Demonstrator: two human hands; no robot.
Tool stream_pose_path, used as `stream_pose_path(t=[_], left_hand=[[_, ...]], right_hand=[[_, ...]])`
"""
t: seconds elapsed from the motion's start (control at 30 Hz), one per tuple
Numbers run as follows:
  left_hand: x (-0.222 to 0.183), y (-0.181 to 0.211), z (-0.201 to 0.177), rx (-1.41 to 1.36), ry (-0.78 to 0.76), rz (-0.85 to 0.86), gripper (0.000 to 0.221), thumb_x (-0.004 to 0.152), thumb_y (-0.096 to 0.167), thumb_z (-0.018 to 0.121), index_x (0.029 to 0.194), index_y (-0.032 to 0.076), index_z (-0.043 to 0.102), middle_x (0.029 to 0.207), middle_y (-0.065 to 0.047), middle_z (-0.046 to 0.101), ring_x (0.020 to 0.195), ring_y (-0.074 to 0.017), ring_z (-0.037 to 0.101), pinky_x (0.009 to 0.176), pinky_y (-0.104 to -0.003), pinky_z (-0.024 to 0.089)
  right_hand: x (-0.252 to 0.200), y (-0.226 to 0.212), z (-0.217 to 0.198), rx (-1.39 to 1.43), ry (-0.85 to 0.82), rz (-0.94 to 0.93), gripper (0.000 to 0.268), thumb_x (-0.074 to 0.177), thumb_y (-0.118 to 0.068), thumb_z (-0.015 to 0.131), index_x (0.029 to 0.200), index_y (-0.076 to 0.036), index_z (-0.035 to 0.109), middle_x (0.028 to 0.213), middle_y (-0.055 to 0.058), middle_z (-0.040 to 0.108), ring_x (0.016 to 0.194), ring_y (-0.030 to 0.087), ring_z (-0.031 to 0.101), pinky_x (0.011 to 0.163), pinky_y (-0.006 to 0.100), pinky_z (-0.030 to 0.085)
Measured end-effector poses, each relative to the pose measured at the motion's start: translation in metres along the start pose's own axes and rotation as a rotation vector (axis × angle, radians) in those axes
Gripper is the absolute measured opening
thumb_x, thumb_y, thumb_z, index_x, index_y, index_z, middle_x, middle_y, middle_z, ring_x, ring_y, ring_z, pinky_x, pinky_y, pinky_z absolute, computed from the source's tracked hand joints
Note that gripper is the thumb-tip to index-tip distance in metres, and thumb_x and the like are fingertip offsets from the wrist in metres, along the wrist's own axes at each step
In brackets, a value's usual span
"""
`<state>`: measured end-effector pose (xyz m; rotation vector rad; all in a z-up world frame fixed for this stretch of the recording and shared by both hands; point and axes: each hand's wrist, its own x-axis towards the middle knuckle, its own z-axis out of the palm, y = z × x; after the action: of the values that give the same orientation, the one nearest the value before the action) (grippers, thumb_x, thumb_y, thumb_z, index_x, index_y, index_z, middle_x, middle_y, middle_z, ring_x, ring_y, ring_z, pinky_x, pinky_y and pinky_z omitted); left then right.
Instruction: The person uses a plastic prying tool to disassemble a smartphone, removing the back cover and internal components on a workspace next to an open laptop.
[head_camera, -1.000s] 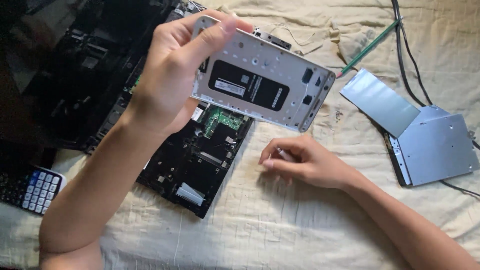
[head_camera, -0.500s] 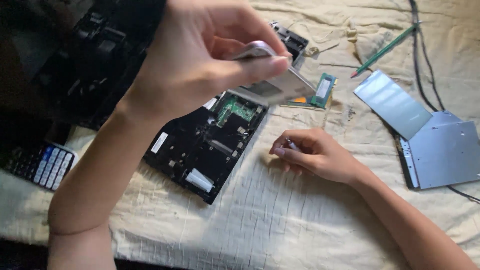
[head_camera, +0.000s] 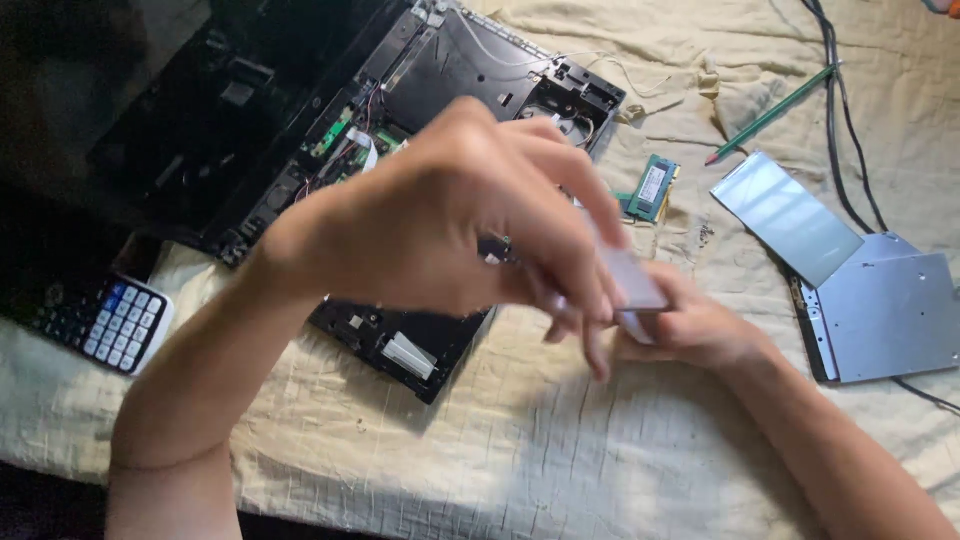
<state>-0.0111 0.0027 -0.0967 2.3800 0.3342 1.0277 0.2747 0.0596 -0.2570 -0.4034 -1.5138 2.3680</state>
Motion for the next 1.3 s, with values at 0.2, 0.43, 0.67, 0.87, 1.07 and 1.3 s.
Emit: stream_pose_path(t=[0.2,0.43,0.67,0.87,1.07,1.3], left_hand=[[0.008,-0.006,0.013,0.354,-0.061,-0.01,0.016,0.073,-0.001,0.088,0.078,0.012,0.079,0.114,-0.002,0.077,0.138,-0.0322,0.044,0.126,-0.064,0.028],[-0.003,-0.031,0.012,0.588,-0.081,-0.328,0.112,0.068,0.008,0.099,0.16,0.013,0.035,0.168,-0.021,0.022,0.16,-0.0485,0.032,0.136,-0.065,0.037],[0.006,-0.027,0.04,0.602,-0.166,-0.381,0.118,0.072,0.056,0.09,0.15,-0.013,0.035,0.153,-0.032,0.045,0.141,-0.0445,0.047,0.118,-0.053,0.038],[0.007,-0.042,0.068,0.681,0.014,-0.282,0.083,0.082,0.027,0.095,0.141,-0.012,0.052,0.144,-0.029,0.056,0.122,-0.0412,0.062,0.105,-0.049,0.048],[0.009,-0.039,0.057,0.601,-0.009,-0.244,0.075,0.089,0.03,0.088,0.139,-0.015,0.056,0.138,-0.029,0.059,0.112,-0.0389,0.062,0.099,-0.048,0.051],[0.005,-0.045,0.056,0.291,-0.077,-0.417,0.065,0.097,0.028,0.066,0.147,-0.008,0.043,0.141,-0.027,0.054,0.112,-0.0356,0.065,0.094,-0.044,0.058]], right_hand=[[-0.022,-0.069,0.01,-0.075,0.527,-0.417,0.016,0.102,-0.015,0.064,0.102,0.001,0.063,0.073,0.006,0.064,0.047,0.01,0.061,0.042,0.022,0.06],[-0.025,-0.093,0.044,-0.171,0.668,-0.46,0.019,0.099,-0.018,0.067,0.109,-0.002,0.062,0.078,0.003,0.062,0.049,0.007,0.056,0.042,0.019,0.056],[-0.009,-0.086,0.048,-0.021,0.595,-0.318,0.025,0.103,-0.022,0.054,0.11,0.001,0.061,0.082,0.01,0.062,0.058,0.014,0.061,0.045,0.022,0.051],[-0.009,-0.078,0.061,0.121,0.607,-0.262,0.034,0.1,-0.021,0.056,0.122,0.004,0.062,0.079,0.008,0.063,0.045,0.006,0.046,0.033,0.017,0.031],[-0.012,-0.079,0.052,0.013,0.442,-0.264,0.034,0.105,-0.024,0.051,0.123,0.004,0.059,0.075,0.009,0.065,0.045,0.008,0.048,0.038,0.017,0.034],[-0.005,-0.066,0.039,-0.096,0.453,-0.14,0.042,0.098,-0.04,0.051,0.102,0.001,0.061,0.072,0.011,0.067,0.05,0.008,0.05,0.039,0.019,0.035]])
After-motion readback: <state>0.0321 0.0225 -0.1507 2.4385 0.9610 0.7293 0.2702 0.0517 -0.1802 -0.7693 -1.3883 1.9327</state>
